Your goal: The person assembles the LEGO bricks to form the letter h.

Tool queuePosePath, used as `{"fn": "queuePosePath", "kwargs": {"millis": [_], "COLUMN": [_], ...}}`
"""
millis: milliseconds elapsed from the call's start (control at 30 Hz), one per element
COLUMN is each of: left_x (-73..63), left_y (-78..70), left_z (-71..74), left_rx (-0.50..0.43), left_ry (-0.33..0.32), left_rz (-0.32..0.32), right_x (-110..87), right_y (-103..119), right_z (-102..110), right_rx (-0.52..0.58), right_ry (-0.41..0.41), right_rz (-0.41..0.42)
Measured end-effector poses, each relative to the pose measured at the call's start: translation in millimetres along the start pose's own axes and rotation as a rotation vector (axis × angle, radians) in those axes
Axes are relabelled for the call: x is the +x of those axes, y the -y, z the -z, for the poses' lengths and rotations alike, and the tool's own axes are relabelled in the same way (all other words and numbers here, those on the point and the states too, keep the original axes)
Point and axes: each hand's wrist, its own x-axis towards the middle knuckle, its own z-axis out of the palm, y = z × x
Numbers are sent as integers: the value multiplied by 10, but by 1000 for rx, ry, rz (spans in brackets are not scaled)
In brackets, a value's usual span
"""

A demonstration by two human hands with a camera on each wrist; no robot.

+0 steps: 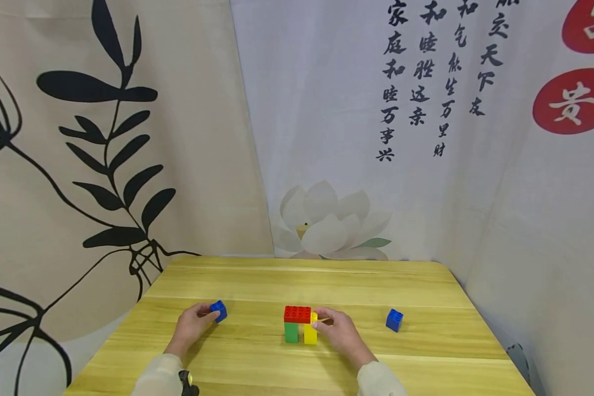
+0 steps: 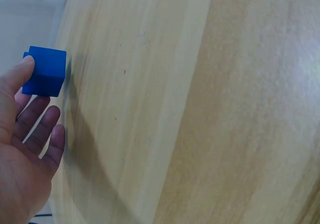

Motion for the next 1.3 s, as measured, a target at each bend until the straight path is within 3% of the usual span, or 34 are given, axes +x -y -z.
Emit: {"fn": "queuePosePath", "kwargs": {"millis": [333, 633, 1033, 1300], "left_x": [33, 53, 56, 32], "left_y": [-82, -186, -420, -583], "left_z": [-31, -107, -225, -291], "left_rx": [-10, -96, -171, -171], "left_ry": [-21, -11, 74, 103], "left_rz": [-1, -40, -85, -105], "right_x": [0, -11, -4, 0], "right_y": [-3, 0, -18, -29], "right_z": [3, 3, 2, -4], "right_rx": [3, 21, 11, 17], "right_ry": [1, 0, 0, 1], "right_rz": [-6, -13, -6, 4]}}
